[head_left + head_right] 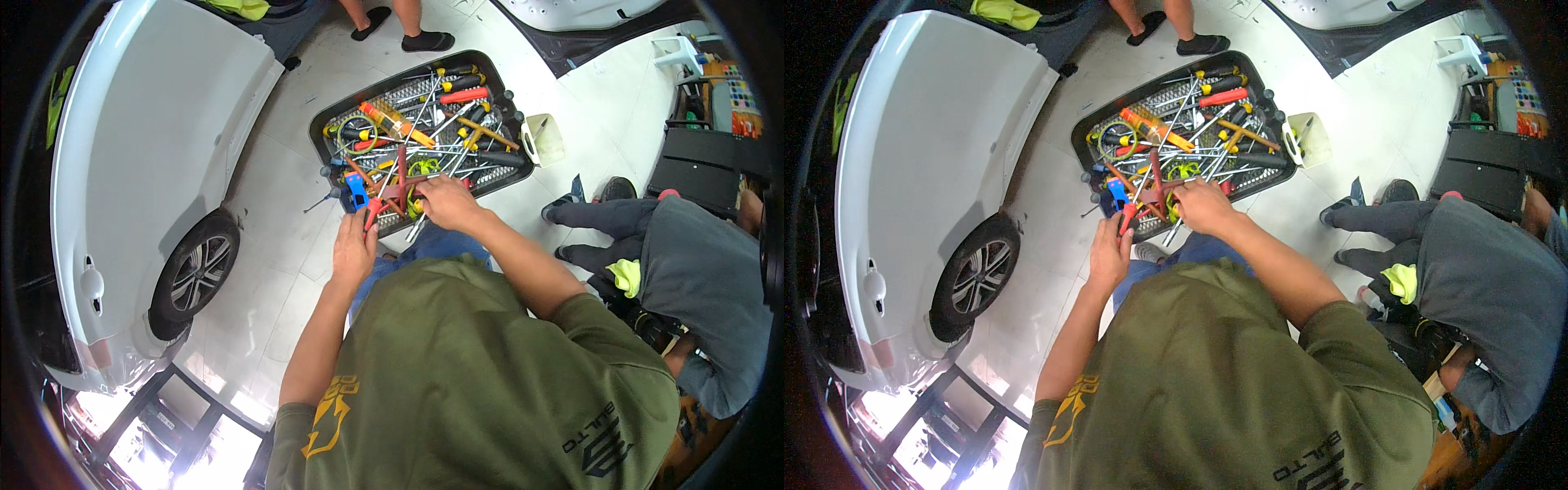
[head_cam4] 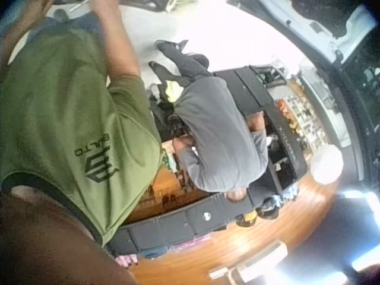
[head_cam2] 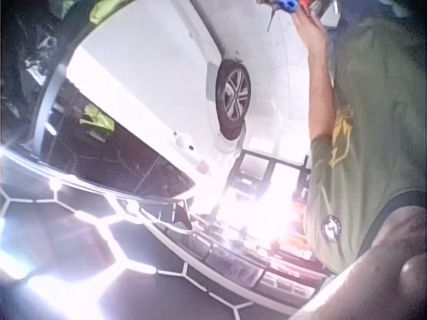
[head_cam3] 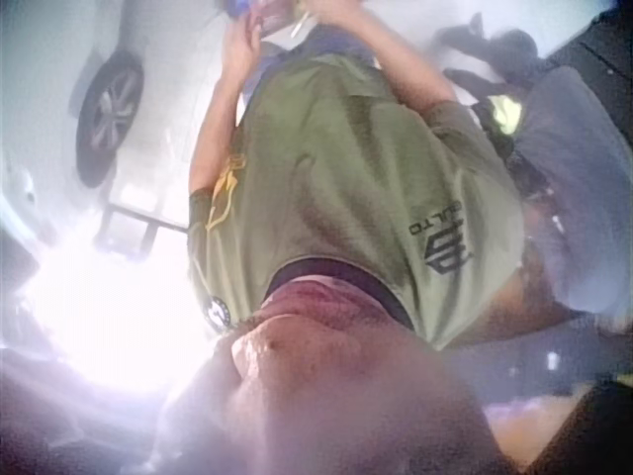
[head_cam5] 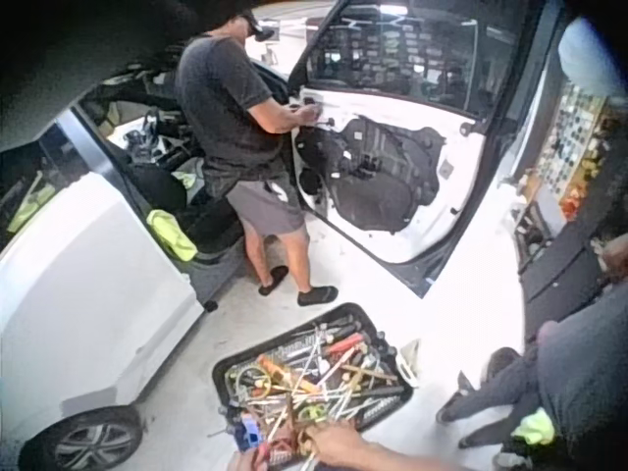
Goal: The person removes a black rubber weatherstrip from the rear window of a white car using a red pry tool, then kneels to detach a wheel arch trim piece with a screwdriver. The removed parts are placed on the floor.
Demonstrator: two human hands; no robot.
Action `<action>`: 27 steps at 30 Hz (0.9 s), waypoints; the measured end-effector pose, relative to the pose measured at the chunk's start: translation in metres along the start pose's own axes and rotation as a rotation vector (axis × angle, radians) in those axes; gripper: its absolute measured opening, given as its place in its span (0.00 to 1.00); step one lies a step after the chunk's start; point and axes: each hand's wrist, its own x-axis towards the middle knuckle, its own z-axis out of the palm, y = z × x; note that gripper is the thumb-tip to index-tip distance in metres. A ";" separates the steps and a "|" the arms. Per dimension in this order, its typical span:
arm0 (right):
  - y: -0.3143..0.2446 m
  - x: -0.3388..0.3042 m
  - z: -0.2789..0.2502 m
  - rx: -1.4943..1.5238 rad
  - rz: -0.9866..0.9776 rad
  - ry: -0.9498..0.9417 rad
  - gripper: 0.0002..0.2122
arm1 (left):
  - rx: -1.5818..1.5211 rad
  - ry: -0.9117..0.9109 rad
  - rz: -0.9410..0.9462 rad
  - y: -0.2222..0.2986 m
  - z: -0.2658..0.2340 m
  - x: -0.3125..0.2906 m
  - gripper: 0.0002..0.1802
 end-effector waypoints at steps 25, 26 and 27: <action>0.034 0.183 -0.039 -0.737 0.542 0.016 0.13 | 0.070 -0.104 -0.318 -0.454 0.105 0.186 0.17; 0.050 0.177 -0.036 -0.831 0.539 0.115 0.13 | 0.168 -0.184 -0.398 -0.500 0.137 0.185 0.17; 0.091 0.154 -0.036 -0.444 0.576 0.368 0.13 | 0.210 -0.269 -0.429 -0.527 0.163 0.194 0.18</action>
